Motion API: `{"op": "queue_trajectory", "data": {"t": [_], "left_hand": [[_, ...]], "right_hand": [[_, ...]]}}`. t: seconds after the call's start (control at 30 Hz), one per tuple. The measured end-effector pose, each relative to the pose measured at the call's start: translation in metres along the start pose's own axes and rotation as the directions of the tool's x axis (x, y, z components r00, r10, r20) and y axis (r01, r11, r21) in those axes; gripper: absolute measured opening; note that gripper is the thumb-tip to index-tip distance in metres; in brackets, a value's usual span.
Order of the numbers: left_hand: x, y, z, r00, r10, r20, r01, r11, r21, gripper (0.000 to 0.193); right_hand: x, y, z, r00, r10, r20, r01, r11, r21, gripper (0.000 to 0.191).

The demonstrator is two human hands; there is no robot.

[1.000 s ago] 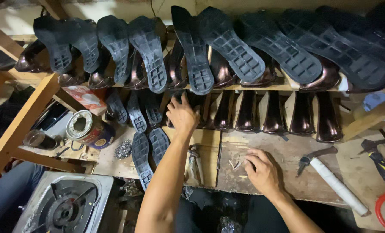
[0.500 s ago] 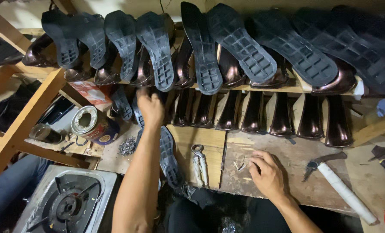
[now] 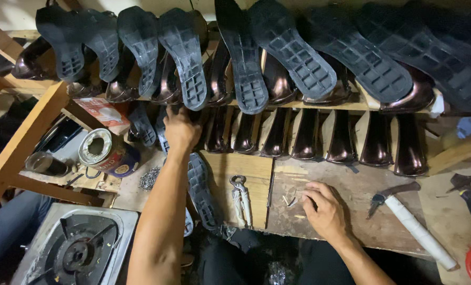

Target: The person assembles black shoes by hand, inserting insoles and attaching soles to the uppers. They repeatedly pick up shoe parts from a wooden workbench, align them, and press them together. Tools such as a hammer and pliers are visible but not used in the clip.

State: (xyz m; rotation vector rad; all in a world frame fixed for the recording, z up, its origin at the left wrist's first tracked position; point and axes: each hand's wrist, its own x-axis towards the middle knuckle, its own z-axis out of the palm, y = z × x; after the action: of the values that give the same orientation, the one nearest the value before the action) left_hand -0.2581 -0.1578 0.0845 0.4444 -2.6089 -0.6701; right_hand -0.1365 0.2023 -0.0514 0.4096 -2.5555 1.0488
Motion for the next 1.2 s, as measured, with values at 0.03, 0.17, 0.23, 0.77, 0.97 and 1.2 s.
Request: {"op": "queue_trajectory", "data": {"t": [0.03, 0.17, 0.23, 0.77, 0.97, 1.2], "left_hand": [[-0.003, -0.002, -0.001, 0.999, 0.026, -0.034, -0.028, 0.998, -0.051, 0.061], [-0.04, -0.011, -0.011, 0.986, 0.063, -0.156, -0.108, 0.948, -0.298, 0.057], [-0.07, -0.02, -0.017, 0.982, 0.061, -0.18, -0.132, 0.9, -0.415, 0.055], [-0.202, -0.025, -0.013, 0.99, -0.041, -0.135, -0.05, 0.793, -0.607, 0.046], [-0.226, -0.002, 0.007, 0.994, 0.01, -0.108, -0.073, 0.799, -0.597, 0.045], [-0.243, 0.022, 0.041, 0.992, 0.125, 0.003, -0.12, 0.955, -0.272, 0.053]], "right_hand": [[0.0, 0.0, 0.0, 1.0, 0.003, 0.0, -0.003, 1.0, -0.005, 0.016], [0.002, -0.002, -0.005, 0.999, -0.042, -0.012, 0.041, 0.998, -0.041, 0.016], [0.002, -0.01, -0.006, 0.998, -0.07, -0.004, 0.07, 0.995, -0.066, 0.017], [0.0, -0.132, 0.069, 0.936, -0.274, 0.222, 0.269, 0.962, 0.053, 0.039], [-0.006, -0.089, 0.045, 0.967, -0.203, 0.15, 0.202, 0.979, 0.022, 0.037], [-0.011, -0.029, -0.003, 0.985, -0.169, 0.033, 0.171, 0.981, -0.096, 0.034]]}}
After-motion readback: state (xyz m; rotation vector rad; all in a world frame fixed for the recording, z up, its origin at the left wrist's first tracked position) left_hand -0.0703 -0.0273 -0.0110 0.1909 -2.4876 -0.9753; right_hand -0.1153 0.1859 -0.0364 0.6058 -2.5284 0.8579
